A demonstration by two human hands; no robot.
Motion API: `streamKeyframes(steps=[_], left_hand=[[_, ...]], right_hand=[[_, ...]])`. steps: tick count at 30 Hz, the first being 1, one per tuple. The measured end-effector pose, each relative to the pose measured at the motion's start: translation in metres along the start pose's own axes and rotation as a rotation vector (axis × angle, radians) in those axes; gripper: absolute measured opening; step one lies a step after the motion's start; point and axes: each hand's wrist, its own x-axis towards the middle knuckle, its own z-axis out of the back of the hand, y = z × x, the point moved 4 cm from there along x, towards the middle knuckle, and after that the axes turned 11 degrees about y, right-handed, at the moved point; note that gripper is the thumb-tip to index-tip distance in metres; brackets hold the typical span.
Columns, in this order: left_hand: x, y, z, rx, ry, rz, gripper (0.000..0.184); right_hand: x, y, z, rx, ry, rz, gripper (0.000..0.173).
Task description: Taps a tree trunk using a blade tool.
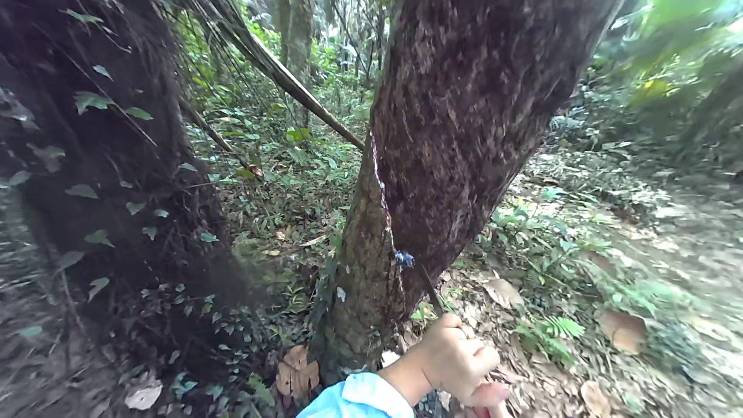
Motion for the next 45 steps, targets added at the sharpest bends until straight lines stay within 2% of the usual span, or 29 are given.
streamKeyframes(steps=[2,9,11,12,14,16,18,20,22,25,28,31,33,35,38,40,42,45], left_hand=[[0.010,0.006,0.009,0.014,-0.047,0.024,0.049],[0.016,0.017,0.018,-0.028,-0.115,0.053,0.063],[0.016,0.017,0.023,-0.054,-0.133,0.045,0.065],[0.016,0.017,0.026,-0.063,-0.142,0.037,0.066],[0.014,0.020,0.027,-0.076,-0.156,0.014,0.067],[0.008,0.023,0.023,-0.062,-0.154,-0.020,0.066],[0.001,0.028,0.016,-0.028,-0.137,-0.057,0.064],[-0.004,0.034,0.012,0.024,-0.118,-0.094,0.063],[-0.008,0.040,0.007,0.074,-0.091,-0.121,0.060],[-0.006,0.055,0.007,0.175,-0.065,-0.053,0.053],[0.022,0.089,0.038,0.234,-0.093,0.114,0.043],[0.033,0.104,0.084,0.236,-0.292,0.119,0.035],[0.018,0.107,0.108,0.260,-0.392,0.213,0.031],[-0.005,0.122,0.113,0.269,-0.410,0.432,0.028],[-0.025,0.147,0.095,0.032,-0.235,0.747,0.039],[-0.023,0.157,0.084,-0.030,-0.197,0.767,0.044],[-0.016,0.162,0.080,-0.014,-0.182,0.733,0.040],[-0.012,0.164,0.076,0.086,-0.245,0.655,0.019]], right_hand=[[0.004,0.011,0.010,-0.051,-0.032,0.005,0.034],[0.010,0.035,0.028,-0.079,0.109,-0.088,0.034],[0.013,0.052,0.035,-0.060,0.228,-0.191,0.041],[0.017,0.065,0.041,-0.033,0.329,-0.307,0.047],[0.020,0.072,0.041,-0.030,0.369,-0.396,0.052],[0.020,0.062,0.027,-0.045,0.281,-0.358,0.052],[0.022,0.049,0.008,-0.077,0.120,-0.231,0.045],[0.030,0.043,-0.003,-0.074,0.085,-0.218,0.042],[0.040,0.025,-0.022,-0.113,-0.039,-0.161,0.039],[0.068,0.008,-0.035,-0.163,-0.209,-0.083,0.033],[0.123,0.028,-0.016,-0.151,-0.218,-0.045,0.035],[0.147,0.053,0.004,-0.069,-0.259,0.093,0.046],[0.137,0.048,0.006,-0.021,-0.335,0.182,0.049],[0.117,0.031,0.000,0.001,-0.399,0.233,0.050],[0.088,0.003,-0.017,0.061,-0.435,0.226,0.051],[0.075,-0.009,-0.024,0.089,-0.443,0.227,0.052],[0.065,-0.018,-0.026,0.106,-0.435,0.230,0.051],[0.052,-0.028,-0.023,0.111,-0.431,0.251,0.050]])
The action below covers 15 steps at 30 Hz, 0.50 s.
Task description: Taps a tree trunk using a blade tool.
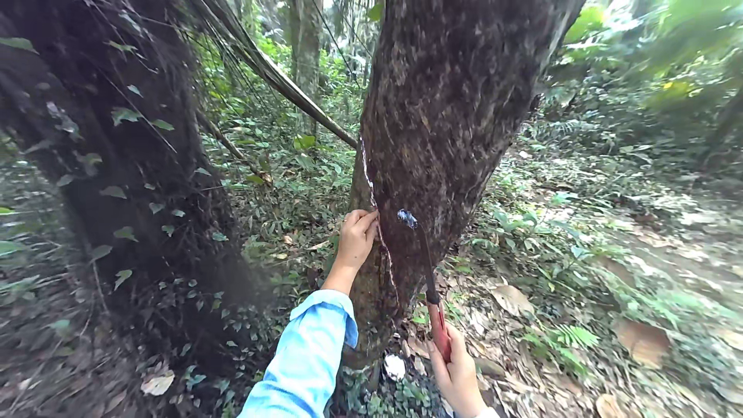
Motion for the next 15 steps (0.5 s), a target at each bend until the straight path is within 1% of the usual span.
streamKeyframes(steps=[1,3,5,7,9,10,12,13,14,15], left_hand=[[-0.001,-0.001,-0.001,0.029,-0.047,-0.025,0.014],[-0.008,-0.004,0.000,0.054,-0.099,-0.007,0.012],[-0.022,-0.005,0.000,0.049,-0.099,0.069,0.013],[-0.046,-0.002,0.000,0.039,-0.054,0.171,0.015],[-0.075,0.005,0.000,0.017,0.087,0.328,0.018],[-0.088,0.009,0.000,0.012,0.214,0.447,0.021],[-0.112,0.019,0.000,0.019,0.543,0.701,0.029],[-0.124,0.025,-0.001,0.038,0.669,0.783,0.033],[-0.135,0.030,-0.001,0.059,0.742,0.836,0.034],[-0.143,0.031,0.000,0.072,0.777,0.873,0.034]], right_hand=[[-0.003,-0.001,0.004,0.003,0.006,0.009,0.048],[-0.007,-0.001,0.013,0.010,0.022,0.011,0.047],[-0.012,-0.003,0.019,0.008,0.042,0.001,0.046],[-0.018,-0.006,0.023,0.013,0.078,-0.012,0.045],[-0.021,-0.005,0.029,0.033,0.167,-0.055,0.045],[-0.021,-0.003,0.032,0.056,0.224,-0.087,0.046],[-0.021,0.001,0.036,0.106,0.320,-0.146,0.047],[-0.020,0.002,0.038,0.114,0.339,-0.154,0.048],[-0.020,0.004,0.038,0.120,0.348,-0.153,0.049],[-0.019,0.004,0.039,0.129,0.354,-0.150,0.050]])
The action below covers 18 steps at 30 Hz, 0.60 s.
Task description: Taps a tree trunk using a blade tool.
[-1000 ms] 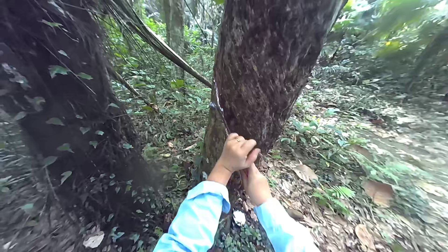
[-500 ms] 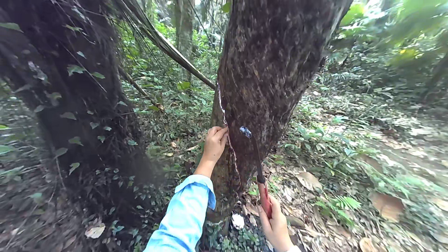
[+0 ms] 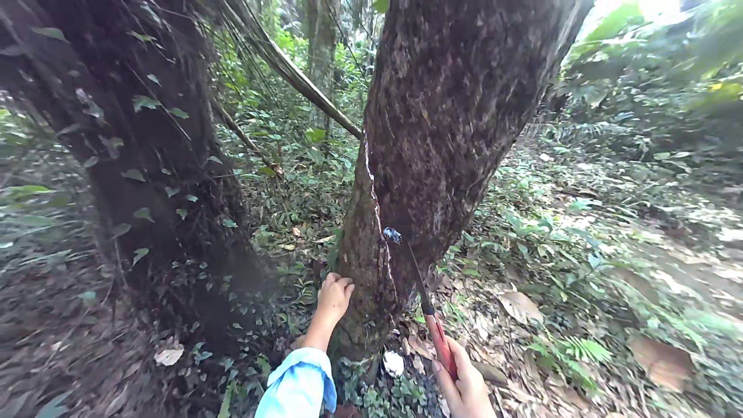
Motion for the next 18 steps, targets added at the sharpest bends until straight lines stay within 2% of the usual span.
streamKeyframes(steps=[2,5,8,11,13,15,18], left_hand=[[-0.009,0.003,0.000,0.006,-0.023,0.040,0.027],[-0.017,-0.001,0.011,-0.068,-0.209,-0.026,0.018],[-0.023,-0.017,0.015,-0.123,-0.620,-0.380,0.018],[-0.036,-0.054,0.002,0.009,-0.938,-0.825,0.021],[-0.047,-0.085,-0.012,0.096,-0.954,-1.129,0.017],[-0.056,-0.113,-0.029,0.140,-0.857,-1.363,0.022],[-0.050,-0.136,-0.059,0.243,-0.656,-1.479,0.033]], right_hand=[[0.001,0.000,0.001,0.025,0.010,0.015,0.056],[0.002,0.000,0.000,0.043,0.025,0.020,0.061],[0.006,-0.002,-0.001,-0.010,-0.015,0.015,0.059],[0.016,-0.011,-0.005,-0.088,-0.085,0.009,0.049],[0.026,-0.016,-0.009,-0.124,-0.119,0.000,0.041],[0.032,-0.020,-0.012,-0.157,-0.117,-0.007,0.038],[0.026,-0.025,-0.015,-0.211,-0.116,-0.004,0.033]])
